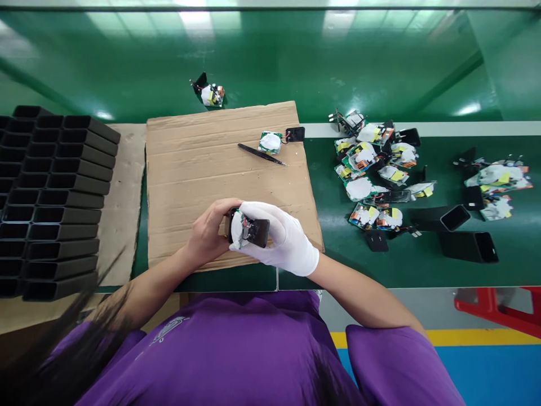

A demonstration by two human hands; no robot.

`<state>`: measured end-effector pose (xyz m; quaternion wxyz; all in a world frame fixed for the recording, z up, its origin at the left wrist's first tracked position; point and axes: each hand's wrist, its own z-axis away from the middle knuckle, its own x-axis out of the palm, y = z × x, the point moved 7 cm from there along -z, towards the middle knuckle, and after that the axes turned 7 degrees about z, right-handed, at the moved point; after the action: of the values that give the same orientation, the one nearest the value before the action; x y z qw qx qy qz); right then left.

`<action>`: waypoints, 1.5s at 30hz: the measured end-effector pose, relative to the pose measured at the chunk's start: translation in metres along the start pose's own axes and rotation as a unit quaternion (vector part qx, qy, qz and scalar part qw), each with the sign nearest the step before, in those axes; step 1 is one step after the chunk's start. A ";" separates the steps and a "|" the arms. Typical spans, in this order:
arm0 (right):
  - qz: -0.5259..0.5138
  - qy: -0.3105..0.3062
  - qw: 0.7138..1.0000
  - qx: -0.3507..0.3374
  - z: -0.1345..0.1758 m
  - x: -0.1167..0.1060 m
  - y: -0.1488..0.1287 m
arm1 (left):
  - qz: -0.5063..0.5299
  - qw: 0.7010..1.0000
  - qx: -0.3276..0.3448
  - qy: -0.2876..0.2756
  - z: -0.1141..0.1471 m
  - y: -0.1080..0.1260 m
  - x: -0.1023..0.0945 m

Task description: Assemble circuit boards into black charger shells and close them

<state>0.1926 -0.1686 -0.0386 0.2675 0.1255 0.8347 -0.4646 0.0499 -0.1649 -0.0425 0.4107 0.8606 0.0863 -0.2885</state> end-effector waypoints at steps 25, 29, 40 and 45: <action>-0.031 -0.036 0.998 0.047 -0.001 0.005 0.007 | -0.003 1.000 -0.016 -0.007 0.001 0.000 0.000; -0.029 -0.033 0.998 0.046 -0.001 0.004 0.005 | -0.007 1.000 -0.006 -0.004 0.000 0.000 0.000; -0.003 -0.023 1.000 0.003 -0.002 0.001 -0.001 | -0.001 1.000 0.007 0.006 -0.001 0.002 -0.002; 0.025 -0.008 0.998 -0.056 -0.002 -0.004 -0.009 | -0.002 0.999 0.031 0.021 -0.003 0.006 -0.004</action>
<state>0.1908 -0.1712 -0.0296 0.2920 0.1273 0.8539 -0.4116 0.0503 -0.1665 -0.0351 0.3810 0.8786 0.0878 -0.2741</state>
